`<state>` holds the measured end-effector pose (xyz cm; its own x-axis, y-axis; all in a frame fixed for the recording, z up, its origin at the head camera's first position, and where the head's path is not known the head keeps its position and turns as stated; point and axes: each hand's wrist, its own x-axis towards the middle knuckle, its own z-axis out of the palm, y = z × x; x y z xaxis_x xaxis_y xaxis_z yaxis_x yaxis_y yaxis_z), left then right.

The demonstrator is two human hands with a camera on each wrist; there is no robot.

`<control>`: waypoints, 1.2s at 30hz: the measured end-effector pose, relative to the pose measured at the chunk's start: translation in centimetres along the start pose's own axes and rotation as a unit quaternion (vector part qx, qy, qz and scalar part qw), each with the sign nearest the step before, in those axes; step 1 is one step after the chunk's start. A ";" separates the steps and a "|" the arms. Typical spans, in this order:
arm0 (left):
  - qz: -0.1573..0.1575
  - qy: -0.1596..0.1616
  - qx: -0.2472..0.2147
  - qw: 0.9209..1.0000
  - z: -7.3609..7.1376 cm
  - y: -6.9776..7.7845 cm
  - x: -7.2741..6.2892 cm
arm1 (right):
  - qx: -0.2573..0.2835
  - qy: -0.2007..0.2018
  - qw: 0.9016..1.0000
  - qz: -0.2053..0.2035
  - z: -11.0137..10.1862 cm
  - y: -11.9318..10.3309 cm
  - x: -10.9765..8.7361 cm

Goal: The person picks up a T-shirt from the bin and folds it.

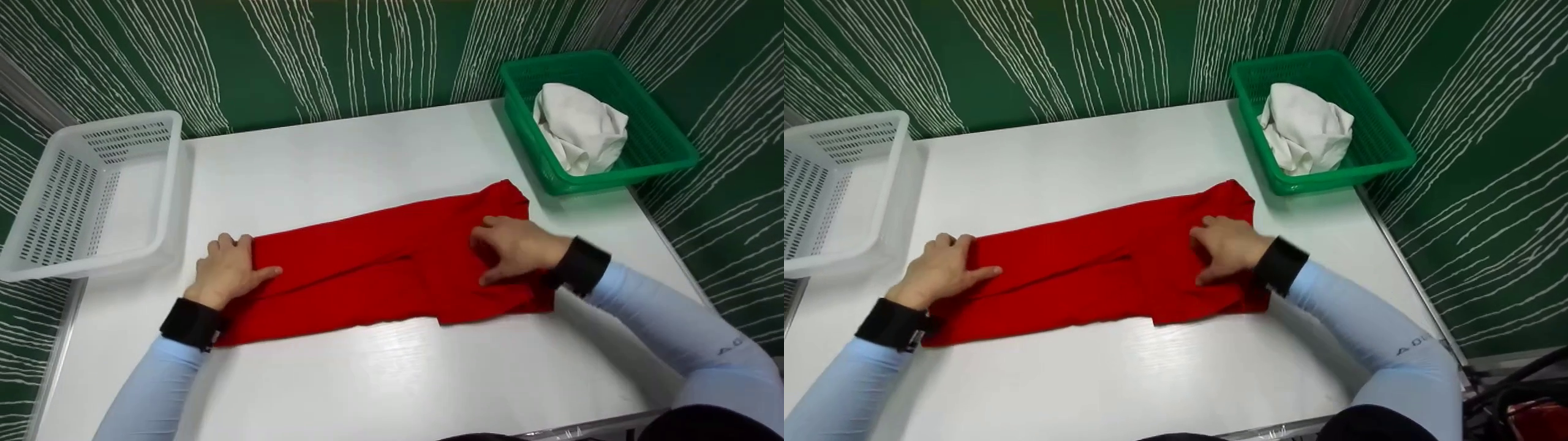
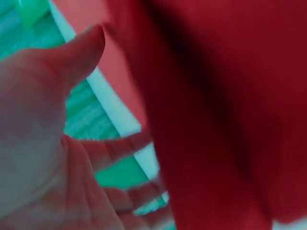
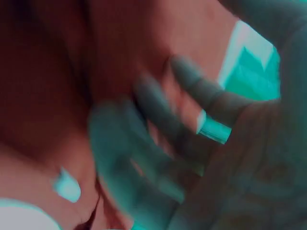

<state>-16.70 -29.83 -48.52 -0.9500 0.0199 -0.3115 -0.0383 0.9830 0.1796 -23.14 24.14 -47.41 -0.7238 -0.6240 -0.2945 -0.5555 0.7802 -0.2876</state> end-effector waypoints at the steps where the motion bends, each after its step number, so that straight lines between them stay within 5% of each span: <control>1: -0.005 -0.005 0.007 1.000 0.2 0.3 -0.1 | -0.027 -0.005 1.000 0.006 0.6 -0.6 -0.2; 5: -0.038 -0.034 0.041 0.998 0.2 0.6 0.0 | -0.092 -0.043 0.993 0.053 0.9 -1.8 -0.8; 8: -0.061 -0.060 0.060 0.994 -0.3 0.2 0.2 | -0.084 -0.079 0.991 0.073 -1.1 -1.2 -0.8; 10: -0.058 -0.061 0.058 0.995 -0.7 -0.1 0.4 | -0.074 -0.066 0.991 0.088 -2.8 -0.1 -0.4; 16: 0.013 0.044 0.019 0.999 -1.8 -1.0 1.9 | -0.110 0.104 0.985 0.088 -5.9 4.4 3.1; 18: 0.026 0.064 0.011 0.998 -1.9 -1.3 2.6 | -0.131 0.114 0.982 0.069 -6.0 5.8 4.3; 25: 0.046 0.057 -0.009 0.997 -1.6 -2.4 4.1 | -0.188 0.141 0.970 0.056 -5.0 8.6 5.9; 29: 0.051 0.110 0.005 0.993 -1.4 -2.6 3.9 | -0.217 0.176 0.959 0.058 -4.6 8.8 5.8; 33: 0.091 0.178 0.007 0.980 -0.2 -1.1 2.7 | -0.221 0.217 0.949 0.052 -3.8 7.6 5.3; 36: 0.161 0.179 -0.003 0.971 0.9 1.2 1.9 | -0.176 0.231 0.956 0.023 -3.3 5.4 5.0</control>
<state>-18.27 -28.48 -49.71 -0.9599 0.2597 0.1057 0.2772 0.9354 0.2197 -31.10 25.40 -47.44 -0.8094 -0.5653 0.1591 -0.5628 0.8240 0.0650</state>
